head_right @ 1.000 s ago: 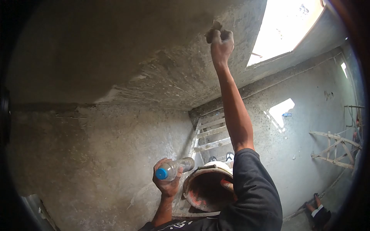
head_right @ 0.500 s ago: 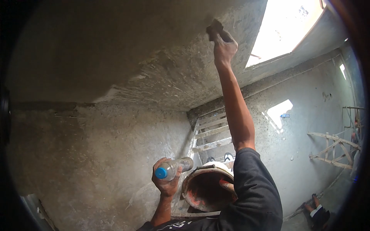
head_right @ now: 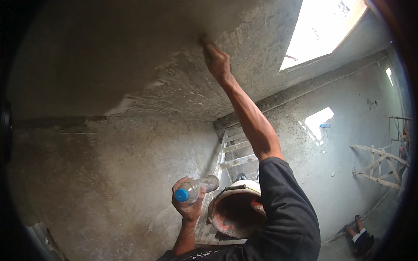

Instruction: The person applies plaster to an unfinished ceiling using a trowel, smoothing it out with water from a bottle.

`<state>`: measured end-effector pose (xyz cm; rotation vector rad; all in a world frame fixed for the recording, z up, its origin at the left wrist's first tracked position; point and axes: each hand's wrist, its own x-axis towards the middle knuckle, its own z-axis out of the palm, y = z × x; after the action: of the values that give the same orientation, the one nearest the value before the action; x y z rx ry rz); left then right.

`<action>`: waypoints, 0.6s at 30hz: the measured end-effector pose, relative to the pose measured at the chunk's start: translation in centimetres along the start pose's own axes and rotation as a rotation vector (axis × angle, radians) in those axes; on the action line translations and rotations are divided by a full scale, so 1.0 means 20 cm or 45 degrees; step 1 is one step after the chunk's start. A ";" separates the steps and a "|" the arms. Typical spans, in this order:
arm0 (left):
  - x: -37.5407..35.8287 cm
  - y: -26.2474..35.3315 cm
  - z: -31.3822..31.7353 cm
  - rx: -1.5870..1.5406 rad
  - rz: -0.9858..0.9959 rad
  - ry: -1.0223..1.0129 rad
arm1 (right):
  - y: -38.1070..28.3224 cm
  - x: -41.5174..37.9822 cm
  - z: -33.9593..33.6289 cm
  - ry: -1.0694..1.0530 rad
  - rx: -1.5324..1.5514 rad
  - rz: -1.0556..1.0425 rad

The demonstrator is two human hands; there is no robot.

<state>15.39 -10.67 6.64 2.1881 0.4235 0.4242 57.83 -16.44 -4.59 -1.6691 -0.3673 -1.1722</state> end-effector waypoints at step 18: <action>0.00 -0.01 0.01 0.019 0.034 0.017 | 0.15 -0.01 -0.10 -0.002 -0.054 0.076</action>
<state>15.47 -10.68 6.36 2.2088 0.4060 0.4516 58.88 -19.33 -6.38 -1.7063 -0.2929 -1.1419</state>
